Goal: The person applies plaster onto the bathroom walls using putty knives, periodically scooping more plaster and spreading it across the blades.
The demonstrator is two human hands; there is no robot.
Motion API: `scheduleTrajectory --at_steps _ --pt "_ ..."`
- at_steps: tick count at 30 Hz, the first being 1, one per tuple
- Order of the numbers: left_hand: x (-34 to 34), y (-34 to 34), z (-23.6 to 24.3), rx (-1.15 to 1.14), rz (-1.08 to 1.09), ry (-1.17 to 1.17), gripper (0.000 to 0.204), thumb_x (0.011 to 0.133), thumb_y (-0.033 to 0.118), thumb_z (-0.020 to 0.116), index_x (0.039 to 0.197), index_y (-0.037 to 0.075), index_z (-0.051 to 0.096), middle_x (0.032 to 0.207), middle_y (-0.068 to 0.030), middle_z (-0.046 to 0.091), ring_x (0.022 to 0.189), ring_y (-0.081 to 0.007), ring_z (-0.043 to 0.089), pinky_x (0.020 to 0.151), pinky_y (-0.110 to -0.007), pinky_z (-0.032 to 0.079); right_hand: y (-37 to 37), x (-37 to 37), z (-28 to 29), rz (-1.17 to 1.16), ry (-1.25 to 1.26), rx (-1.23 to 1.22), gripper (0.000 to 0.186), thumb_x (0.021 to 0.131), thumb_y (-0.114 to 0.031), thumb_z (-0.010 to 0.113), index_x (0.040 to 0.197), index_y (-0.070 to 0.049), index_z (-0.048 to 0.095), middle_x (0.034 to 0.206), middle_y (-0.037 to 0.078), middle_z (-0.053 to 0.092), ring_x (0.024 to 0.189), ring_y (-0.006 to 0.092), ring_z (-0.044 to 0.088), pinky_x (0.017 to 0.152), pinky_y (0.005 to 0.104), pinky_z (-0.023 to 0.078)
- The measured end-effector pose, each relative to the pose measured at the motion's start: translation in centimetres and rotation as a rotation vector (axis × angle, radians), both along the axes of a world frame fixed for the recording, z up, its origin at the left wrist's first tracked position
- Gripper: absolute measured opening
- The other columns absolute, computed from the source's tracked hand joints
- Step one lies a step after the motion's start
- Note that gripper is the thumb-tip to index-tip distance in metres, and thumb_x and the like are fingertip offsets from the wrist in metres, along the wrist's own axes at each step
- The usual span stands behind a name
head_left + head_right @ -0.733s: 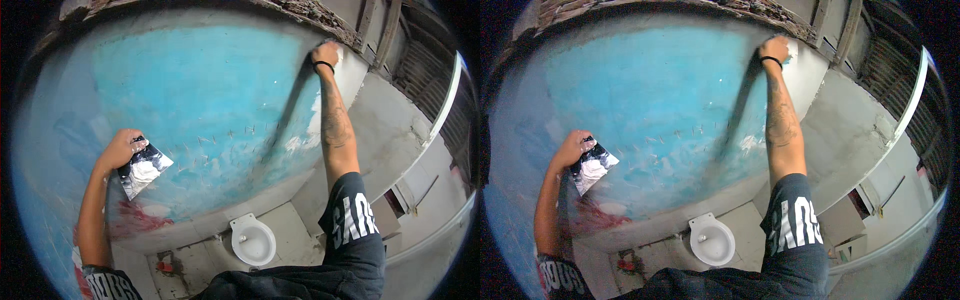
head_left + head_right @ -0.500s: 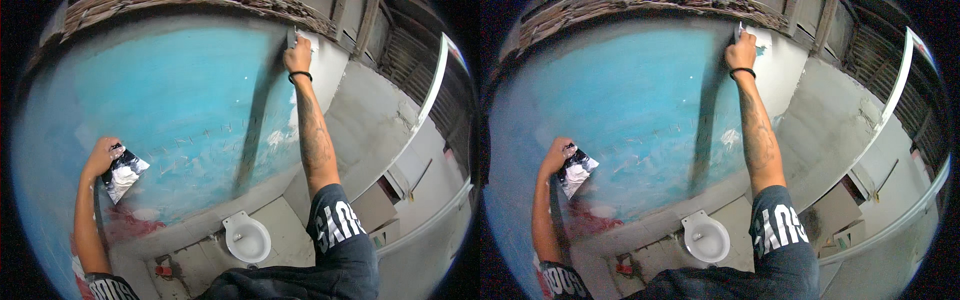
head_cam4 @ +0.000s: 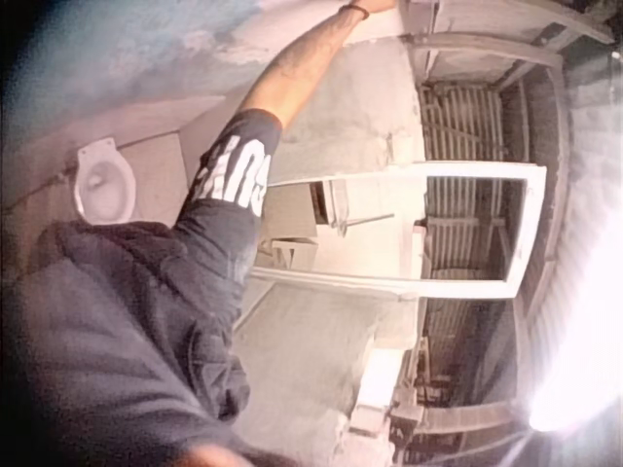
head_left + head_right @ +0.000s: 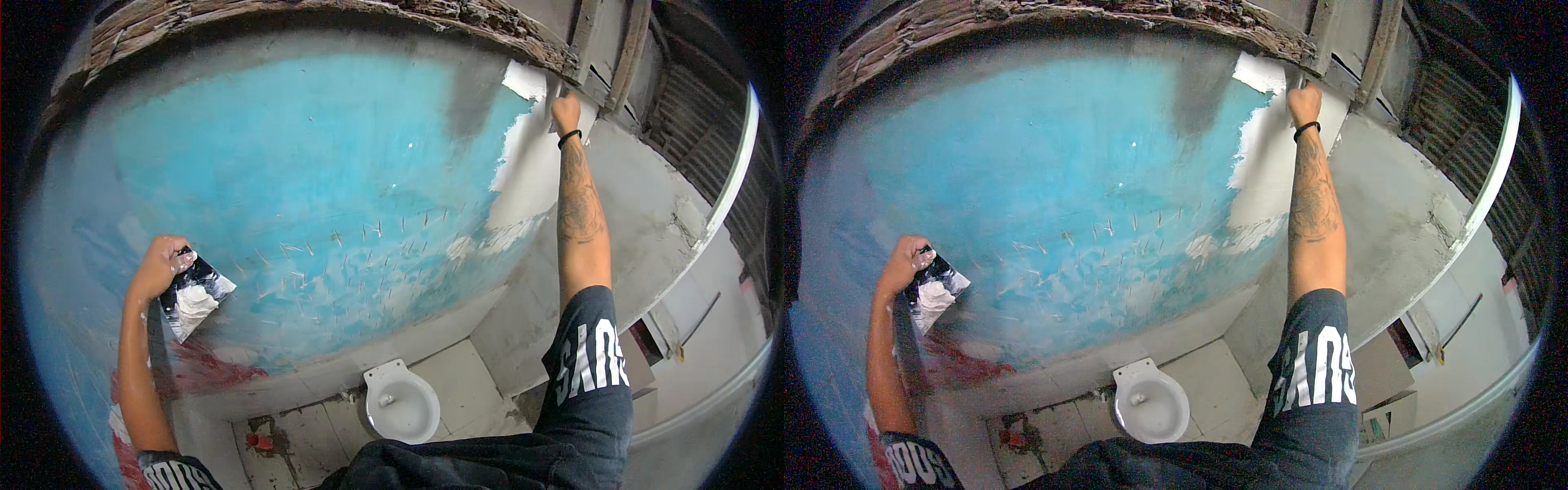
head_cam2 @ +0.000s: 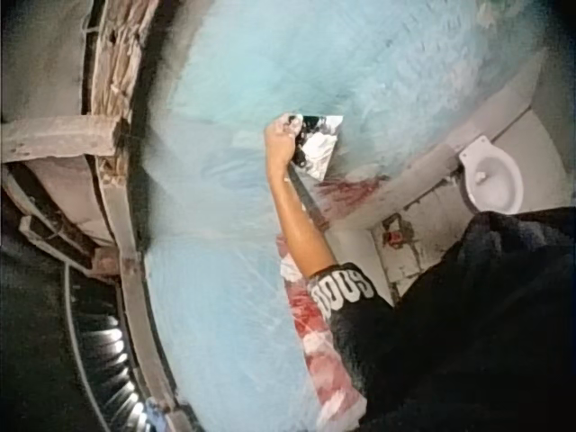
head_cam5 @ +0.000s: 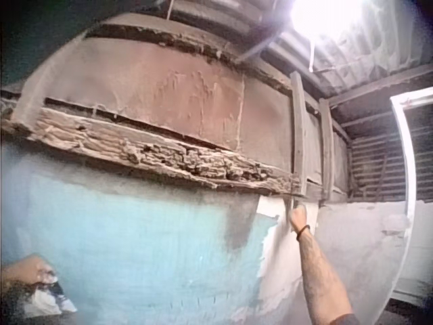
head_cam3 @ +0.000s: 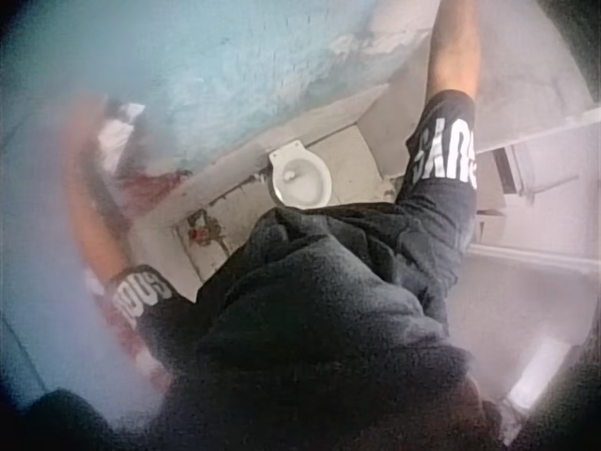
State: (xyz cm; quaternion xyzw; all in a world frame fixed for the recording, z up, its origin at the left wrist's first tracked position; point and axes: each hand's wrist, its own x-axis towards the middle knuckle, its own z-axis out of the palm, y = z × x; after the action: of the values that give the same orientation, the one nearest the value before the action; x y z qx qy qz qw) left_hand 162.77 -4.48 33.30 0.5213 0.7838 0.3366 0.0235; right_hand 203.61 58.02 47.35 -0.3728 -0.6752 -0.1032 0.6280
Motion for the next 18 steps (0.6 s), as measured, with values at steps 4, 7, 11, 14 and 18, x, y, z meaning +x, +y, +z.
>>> scheduleTrajectory --at_steps 4,7,11,14,18 --pt "-0.4 0.0 -0.1 -0.033 0.003 -0.083 0.013 0.076 0.001 0.055 0.067 -0.004 0.048 0.056 0.0007 0.037 0.055 -0.008 0.033 0.048 -0.026 0.03 -1.1 -3.0 0.0 -0.108 0.037 -0.092 0.031 0.068 -0.012 0.043 0.088 0.007 0.058 0.105 0.029 0.052 0.093 0.0409 0.052 0.082 0.0446 0.041" --pt "1.1 0.5 0.7 -0.031 0.026 -0.065 0.012 0.076 0.001 0.056 0.068 -0.005 0.049 0.056 -0.0012 0.038 0.055 -0.0088 0.034 0.049 -0.026 0.032 -3.1 -3.7 -0.1 -0.136 -0.017 -0.092 0.034 0.068 -0.014 0.044 0.093 0.006 0.058 0.108 0.024 0.052 0.098 0.0376 0.051 0.084 0.0431 0.041" --pt "1.0 0.2 0.8 -0.042 0.008 -0.051 0.012 0.076 0.004 0.058 0.071 -0.005 0.051 0.057 -0.0049 0.041 0.055 -0.0108 0.036 0.051 -0.028 0.034 -5.1 -5.2 -0.7 -0.188 -0.06 0.123 0.034 0.068 -0.015 0.046 0.094 0.006 0.057 0.102 0.021 0.054 0.099 0.0361 0.05 0.081 0.0423 0.043" --pt "0.4 -0.4 0.7 -0.054 -0.01 0.045 0.014 0.076 0.007 0.058 0.073 -0.005 0.052 0.058 -0.0101 0.044 0.055 -0.0148 0.038 0.053 -0.03 0.035 -8.8 -8.0 -0.7 -0.187 0.001 0.017 0.026 0.067 -0.014 0.048 0.084 0.004 0.053 0.093 0.024 0.054 0.086 0.039 0.053 0.073 0.0461 0.044" --pt "0.5 0.3 0.6 -0.042 -0.056 0.162 0.019 0.077 0.012 0.057 0.074 -0.005 0.051 0.062 -0.0177 0.048 0.056 -0.0237 0.042 0.056 -0.033 0.037 -12.2 -10.2 -0.9 -0.226 -0.018 0.166 0.023 0.066 -0.011 0.051 0.084 0.004 0.051 0.089 0.023 0.052 0.077 0.0397 0.054 0.067 0.0459 0.046"
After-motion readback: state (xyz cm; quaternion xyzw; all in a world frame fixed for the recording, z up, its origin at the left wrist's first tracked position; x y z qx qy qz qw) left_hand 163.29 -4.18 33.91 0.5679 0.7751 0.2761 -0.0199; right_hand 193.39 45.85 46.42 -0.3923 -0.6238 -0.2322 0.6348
